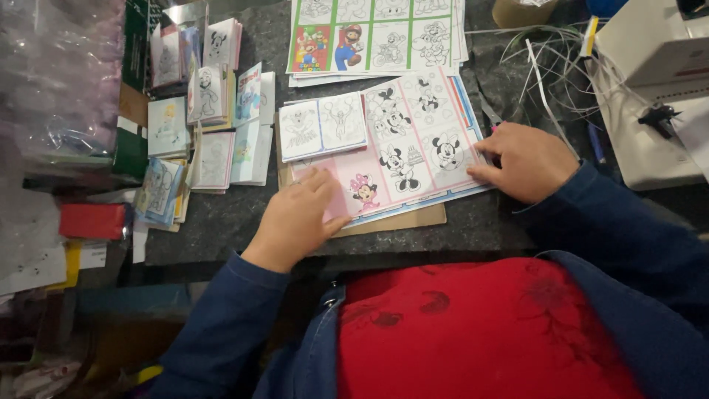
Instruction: Folding and trimming small paper booklets featuring cartoon characters on a workbench.
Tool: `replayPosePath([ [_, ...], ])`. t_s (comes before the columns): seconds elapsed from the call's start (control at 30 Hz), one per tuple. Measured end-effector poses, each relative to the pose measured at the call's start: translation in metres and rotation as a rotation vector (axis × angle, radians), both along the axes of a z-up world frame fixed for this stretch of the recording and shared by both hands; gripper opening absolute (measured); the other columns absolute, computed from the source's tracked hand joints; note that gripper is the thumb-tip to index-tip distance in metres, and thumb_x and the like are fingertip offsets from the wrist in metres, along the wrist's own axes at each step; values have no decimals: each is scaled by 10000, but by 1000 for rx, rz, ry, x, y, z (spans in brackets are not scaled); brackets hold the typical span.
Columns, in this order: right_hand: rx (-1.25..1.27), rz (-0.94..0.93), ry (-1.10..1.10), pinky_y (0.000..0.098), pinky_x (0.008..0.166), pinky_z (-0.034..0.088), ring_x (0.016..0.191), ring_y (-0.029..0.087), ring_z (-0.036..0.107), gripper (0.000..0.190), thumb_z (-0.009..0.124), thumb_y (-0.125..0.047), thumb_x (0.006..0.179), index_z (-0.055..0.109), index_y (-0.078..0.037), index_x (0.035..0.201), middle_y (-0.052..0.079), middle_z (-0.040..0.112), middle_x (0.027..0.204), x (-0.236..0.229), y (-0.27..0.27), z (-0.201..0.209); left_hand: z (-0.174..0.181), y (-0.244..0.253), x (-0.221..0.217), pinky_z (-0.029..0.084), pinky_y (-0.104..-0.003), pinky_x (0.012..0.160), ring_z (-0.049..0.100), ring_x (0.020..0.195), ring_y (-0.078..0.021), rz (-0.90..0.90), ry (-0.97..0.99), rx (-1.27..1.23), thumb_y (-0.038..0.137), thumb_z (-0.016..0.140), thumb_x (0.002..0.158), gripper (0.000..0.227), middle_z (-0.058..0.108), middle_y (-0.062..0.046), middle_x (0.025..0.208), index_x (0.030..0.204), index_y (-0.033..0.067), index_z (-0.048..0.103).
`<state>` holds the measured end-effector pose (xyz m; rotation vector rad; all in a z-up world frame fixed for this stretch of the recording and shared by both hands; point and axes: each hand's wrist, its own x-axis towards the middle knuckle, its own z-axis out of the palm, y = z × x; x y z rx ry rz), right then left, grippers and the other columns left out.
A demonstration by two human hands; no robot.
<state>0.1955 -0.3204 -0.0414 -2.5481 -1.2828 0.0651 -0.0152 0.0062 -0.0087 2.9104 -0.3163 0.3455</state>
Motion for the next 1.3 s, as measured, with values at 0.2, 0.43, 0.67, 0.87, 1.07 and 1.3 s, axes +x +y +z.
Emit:
replayPosePath([
  [0.2, -73, -38, 78, 427, 778, 556, 992, 329, 662, 438, 734, -421, 858, 749, -89, 1143, 157, 684, 1076, -3, 3, 23, 3, -7, -8, 532, -399, 649, 668, 778, -266, -151, -64, 28, 147, 676, 893, 104, 625, -58, 855, 877, 86, 592],
  [0.43, 103, -18, 89, 398, 810, 554, 927, 287, 694, 280, 647, -314, 985, 771, -110, 1132, 103, 742, 1016, 11, -21, 16, 16, -20, -15, 534, -368, 639, 683, 780, -249, -136, -175, -33, 88, 691, 901, 84, 691, -70, 974, 949, 64, 627],
  [0.67, 495, -416, 1287, 298, 625, 534, 727, 186, 686, 702, 303, -597, 1028, 684, -10, 1081, 130, 787, 934, 27, -18, 40, 15, -36, -24, 573, -370, 732, 731, 945, -255, -185, -384, -110, 76, 743, 898, 205, 706, -108, 1108, 1087, 21, 685],
  [0.87, 197, -478, 1147, 333, 580, 445, 701, 220, 554, 506, 532, -375, 996, 698, 35, 1240, 213, 708, 945, 38, -4, 33, 7, -42, -19, 566, -394, 879, 694, 1151, -292, -277, -115, -169, 216, 766, 909, 309, 710, -125, 1200, 1143, 36, 672],
  [1.07, 63, -409, 824, 311, 635, 546, 707, 207, 708, 417, 667, -247, 930, 668, 5, 1262, 153, 790, 911, 23, -1, 70, -9, -38, -1, 492, -460, 1047, 593, 1278, -359, -119, 4, -129, 517, 681, 906, 614, 654, -167, 1309, 1267, 22, 634],
  [1.3, 112, -379, 727, 403, 668, 656, 751, 261, 781, 337, 596, -191, 1019, 665, 36, 1259, 211, 743, 939, 62, -60, 68, -7, -21, 20, 489, -470, 970, 575, 1237, -378, 138, 123, -156, 548, 622, 930, 737, 573, -238, 1409, 1381, -29, 541],
])
